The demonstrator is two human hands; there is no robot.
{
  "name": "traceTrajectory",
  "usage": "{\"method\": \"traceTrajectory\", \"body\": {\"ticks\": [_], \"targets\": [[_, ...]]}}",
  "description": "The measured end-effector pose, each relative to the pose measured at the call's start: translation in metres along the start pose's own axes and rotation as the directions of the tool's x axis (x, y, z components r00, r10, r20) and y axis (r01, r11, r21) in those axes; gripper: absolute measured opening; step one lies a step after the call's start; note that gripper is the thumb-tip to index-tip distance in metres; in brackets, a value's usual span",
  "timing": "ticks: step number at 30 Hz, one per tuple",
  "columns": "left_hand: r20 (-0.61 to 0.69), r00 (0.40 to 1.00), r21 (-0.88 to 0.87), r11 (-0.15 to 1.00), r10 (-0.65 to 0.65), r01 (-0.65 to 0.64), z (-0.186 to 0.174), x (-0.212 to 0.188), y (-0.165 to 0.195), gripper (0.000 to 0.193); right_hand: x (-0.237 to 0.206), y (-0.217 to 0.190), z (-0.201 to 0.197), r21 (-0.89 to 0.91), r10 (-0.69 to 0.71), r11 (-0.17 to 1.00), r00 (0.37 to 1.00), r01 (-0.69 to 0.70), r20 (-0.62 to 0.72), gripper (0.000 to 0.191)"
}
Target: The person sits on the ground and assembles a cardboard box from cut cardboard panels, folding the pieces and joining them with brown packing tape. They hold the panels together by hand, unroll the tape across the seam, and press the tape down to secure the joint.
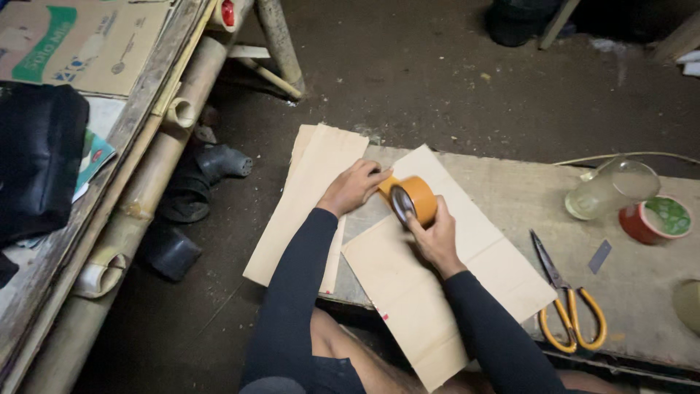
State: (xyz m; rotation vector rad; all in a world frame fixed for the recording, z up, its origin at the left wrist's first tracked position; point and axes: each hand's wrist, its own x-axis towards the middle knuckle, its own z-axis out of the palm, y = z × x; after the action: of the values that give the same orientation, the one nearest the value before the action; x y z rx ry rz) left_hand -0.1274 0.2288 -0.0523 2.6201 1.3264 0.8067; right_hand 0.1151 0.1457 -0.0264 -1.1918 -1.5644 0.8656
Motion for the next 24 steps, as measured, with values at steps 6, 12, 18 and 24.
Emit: {"method": "traceTrajectory", "body": {"ticks": [6, 12, 18, 24], "targets": [[-0.020, 1.000, -0.019, 1.000, -0.023, 0.022, -0.004, -0.001, 0.011, 0.044, -0.037, -0.015, -0.027, 0.045, 0.044, 0.998, 0.998, -0.046, 0.050, 0.039], [0.135, 0.990, 0.064, 0.997, -0.047, 0.038, -0.024, 0.005, 0.016, 0.048, -0.052, -0.007, -0.026, -0.014, -0.050, 0.999, 0.998, 0.050, -0.039, 0.039], [0.155, 0.955, 0.041, 0.967, -0.254, 0.250, -0.059, -0.009, 0.004, 0.066, -0.051, 0.006, -0.028, 0.161, 0.048, 0.986, 0.999, -0.047, -0.008, 0.036], [0.213, 0.767, -0.102, 0.767, -0.605, 0.633, -0.074, -0.001, 0.001, 0.055, -0.052, 0.004, -0.029, 0.146, -0.006, 0.989, 1.000, 0.004, 0.015, 0.041]]}}
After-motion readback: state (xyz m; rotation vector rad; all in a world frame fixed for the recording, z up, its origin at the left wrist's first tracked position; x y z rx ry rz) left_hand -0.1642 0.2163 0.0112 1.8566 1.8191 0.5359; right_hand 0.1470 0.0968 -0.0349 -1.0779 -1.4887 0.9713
